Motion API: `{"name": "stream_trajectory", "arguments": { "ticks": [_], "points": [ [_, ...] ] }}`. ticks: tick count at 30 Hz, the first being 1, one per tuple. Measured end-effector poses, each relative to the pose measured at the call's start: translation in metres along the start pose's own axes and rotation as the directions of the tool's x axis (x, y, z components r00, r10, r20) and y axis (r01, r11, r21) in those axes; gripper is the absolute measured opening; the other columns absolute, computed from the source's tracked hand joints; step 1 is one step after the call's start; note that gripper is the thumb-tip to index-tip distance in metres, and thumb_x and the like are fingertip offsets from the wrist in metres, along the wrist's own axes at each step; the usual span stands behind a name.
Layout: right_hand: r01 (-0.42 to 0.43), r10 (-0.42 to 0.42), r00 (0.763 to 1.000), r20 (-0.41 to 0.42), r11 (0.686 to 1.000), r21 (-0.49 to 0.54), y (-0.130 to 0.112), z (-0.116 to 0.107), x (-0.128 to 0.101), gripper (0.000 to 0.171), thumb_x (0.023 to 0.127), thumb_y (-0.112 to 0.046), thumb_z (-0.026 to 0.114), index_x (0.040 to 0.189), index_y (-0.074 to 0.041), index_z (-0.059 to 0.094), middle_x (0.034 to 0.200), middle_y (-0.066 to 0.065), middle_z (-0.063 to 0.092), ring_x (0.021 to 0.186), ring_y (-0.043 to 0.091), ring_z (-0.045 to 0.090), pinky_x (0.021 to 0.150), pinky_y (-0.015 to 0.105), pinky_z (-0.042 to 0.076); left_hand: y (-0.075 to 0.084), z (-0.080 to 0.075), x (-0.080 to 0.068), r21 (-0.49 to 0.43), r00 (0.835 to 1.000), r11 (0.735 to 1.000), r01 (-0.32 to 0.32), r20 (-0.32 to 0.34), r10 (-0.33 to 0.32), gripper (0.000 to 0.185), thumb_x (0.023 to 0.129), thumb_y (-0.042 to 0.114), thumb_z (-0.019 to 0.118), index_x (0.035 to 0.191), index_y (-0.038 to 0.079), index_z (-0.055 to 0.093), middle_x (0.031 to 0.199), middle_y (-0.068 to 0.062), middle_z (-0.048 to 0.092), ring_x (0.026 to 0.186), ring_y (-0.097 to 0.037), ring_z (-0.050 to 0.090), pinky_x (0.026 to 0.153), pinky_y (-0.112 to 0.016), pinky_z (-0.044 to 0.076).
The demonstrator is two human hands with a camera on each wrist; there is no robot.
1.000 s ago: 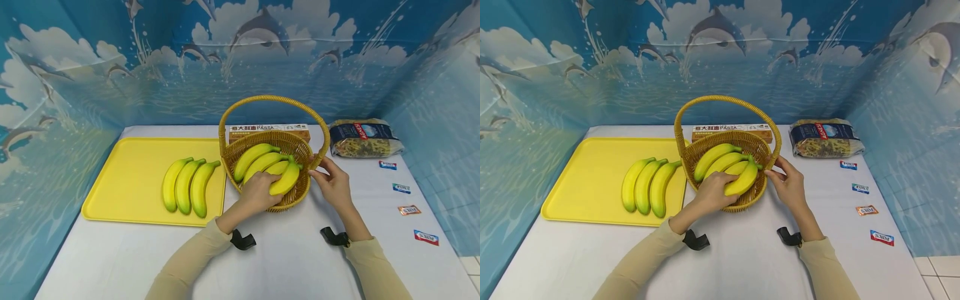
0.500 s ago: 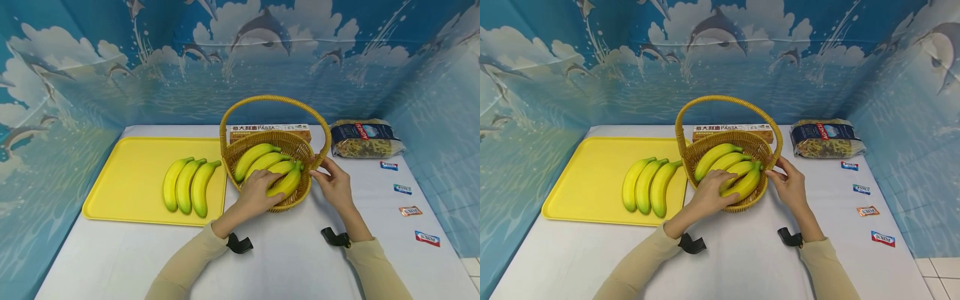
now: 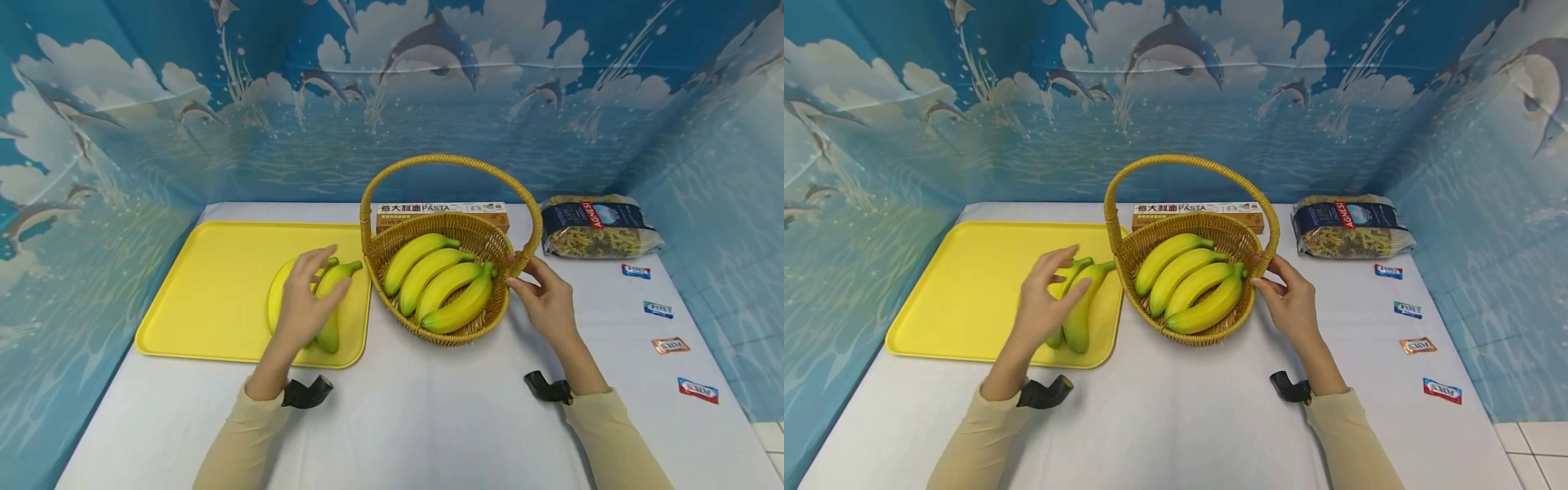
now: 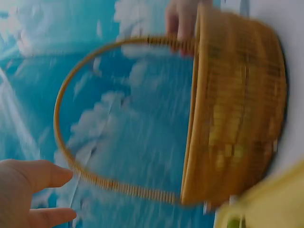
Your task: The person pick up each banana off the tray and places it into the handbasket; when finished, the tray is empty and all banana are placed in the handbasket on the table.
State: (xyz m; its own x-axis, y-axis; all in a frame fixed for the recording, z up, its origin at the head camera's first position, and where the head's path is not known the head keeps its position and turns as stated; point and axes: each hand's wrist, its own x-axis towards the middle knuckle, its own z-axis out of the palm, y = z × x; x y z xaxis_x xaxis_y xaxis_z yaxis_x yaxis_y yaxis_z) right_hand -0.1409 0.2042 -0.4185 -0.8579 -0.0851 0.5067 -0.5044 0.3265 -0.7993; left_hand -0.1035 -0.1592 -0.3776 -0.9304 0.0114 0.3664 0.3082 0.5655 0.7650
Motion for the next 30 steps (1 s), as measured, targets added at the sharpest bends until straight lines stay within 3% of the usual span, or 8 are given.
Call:
{"name": "stream_trajectory", "arguments": {
  "ticks": [3, 6, 10, 14, 24, 30],
  "points": [
    [-0.001, 0.001, 1.000, -0.002, 1.000, 0.002, 0.000, 0.000, 0.000, 0.045, 0.085, 0.017, 0.062, 0.129, 0.015, 0.053, 0.117, 0.038, 0.059, 0.110, -0.001, 0.062, 0.082, 0.012, 0.051, -0.026, -0.027, -0.003, -0.007, 0.991, 0.997, 0.082, -0.103, -0.082, 0.057, 0.089, 0.015, 0.070, 0.142, 0.008, 0.050, 0.139, -0.019, 0.048, 0.118, -0.036, 0.050, 0.092, -0.052, 0.045],
    [0.002, -0.002, 1.000, -0.004, 1.000, -0.010, -0.001, -0.001, 0.000, 0.044, 0.085, 0.017, 0.062, 0.129, 0.014, 0.054, 0.116, 0.038, 0.059, 0.110, 0.001, 0.062, 0.082, 0.012, 0.051, -0.051, -0.045, -0.008, -0.008, 0.974, 0.986, 0.168, -0.154, -0.167, 0.061, 0.090, 0.014, 0.068, 0.146, 0.009, 0.045, 0.142, -0.021, 0.044, 0.122, -0.037, 0.047, 0.095, -0.052, 0.042],
    [0.004, -0.004, 1.000, -0.008, 1.000, -0.022, 0.000, -0.001, 0.000, 0.043, 0.085, 0.016, 0.062, 0.128, 0.014, 0.054, 0.116, 0.036, 0.060, 0.110, 0.000, 0.062, 0.082, 0.012, 0.051, -0.077, -0.059, -0.010, -0.012, 0.951, 0.969, 0.246, -0.188, -0.244, 0.064, 0.092, 0.014, 0.066, 0.150, 0.011, 0.039, 0.145, -0.021, 0.040, 0.126, -0.038, 0.044, 0.097, -0.052, 0.039],
    [0.013, -0.013, 1.000, -0.008, 1.000, -0.007, 0.010, -0.001, 0.000, 0.044, 0.084, 0.018, 0.062, 0.127, 0.015, 0.054, 0.116, 0.037, 0.060, 0.110, -0.001, 0.062, 0.082, 0.011, 0.051, -0.091, -0.065, -0.010, -0.033, 0.933, 0.956, 0.291, -0.209, -0.292, 0.066, 0.091, 0.013, 0.066, 0.151, 0.011, 0.037, 0.147, -0.022, 0.037, 0.127, -0.038, 0.042, 0.099, -0.051, 0.037],
    [0.020, -0.020, 1.000, -0.012, 1.000, 0.020, 0.033, -0.002, -0.002, 0.046, 0.085, 0.014, 0.063, 0.130, 0.008, 0.056, 0.119, 0.030, 0.062, 0.113, 0.003, 0.062, 0.082, 0.012, 0.051, -0.115, -0.056, -0.011, -0.039, 0.898, 0.902, 0.430, -0.080, -0.432, 0.068, 0.094, 0.019, 0.064, 0.153, 0.011, 0.032, 0.151, -0.022, 0.031, 0.131, -0.040, 0.037, 0.105, -0.055, 0.035],
    [0.017, -0.017, 1.000, -0.010, 1.000, 0.013, 0.033, -0.002, -0.002, 0.046, 0.086, 0.013, 0.063, 0.131, 0.007, 0.056, 0.119, 0.030, 0.062, 0.113, 0.001, 0.062, 0.082, 0.011, 0.051, -0.132, -0.046, -0.012, 0.040, 0.871, 0.871, 0.490, 0.019, -0.491, 0.062, 0.095, 0.021, 0.062, 0.150, 0.008, 0.037, 0.148, -0.024, 0.034, 0.131, -0.042, 0.038, 0.104, -0.056, 0.036]
  ]
}}
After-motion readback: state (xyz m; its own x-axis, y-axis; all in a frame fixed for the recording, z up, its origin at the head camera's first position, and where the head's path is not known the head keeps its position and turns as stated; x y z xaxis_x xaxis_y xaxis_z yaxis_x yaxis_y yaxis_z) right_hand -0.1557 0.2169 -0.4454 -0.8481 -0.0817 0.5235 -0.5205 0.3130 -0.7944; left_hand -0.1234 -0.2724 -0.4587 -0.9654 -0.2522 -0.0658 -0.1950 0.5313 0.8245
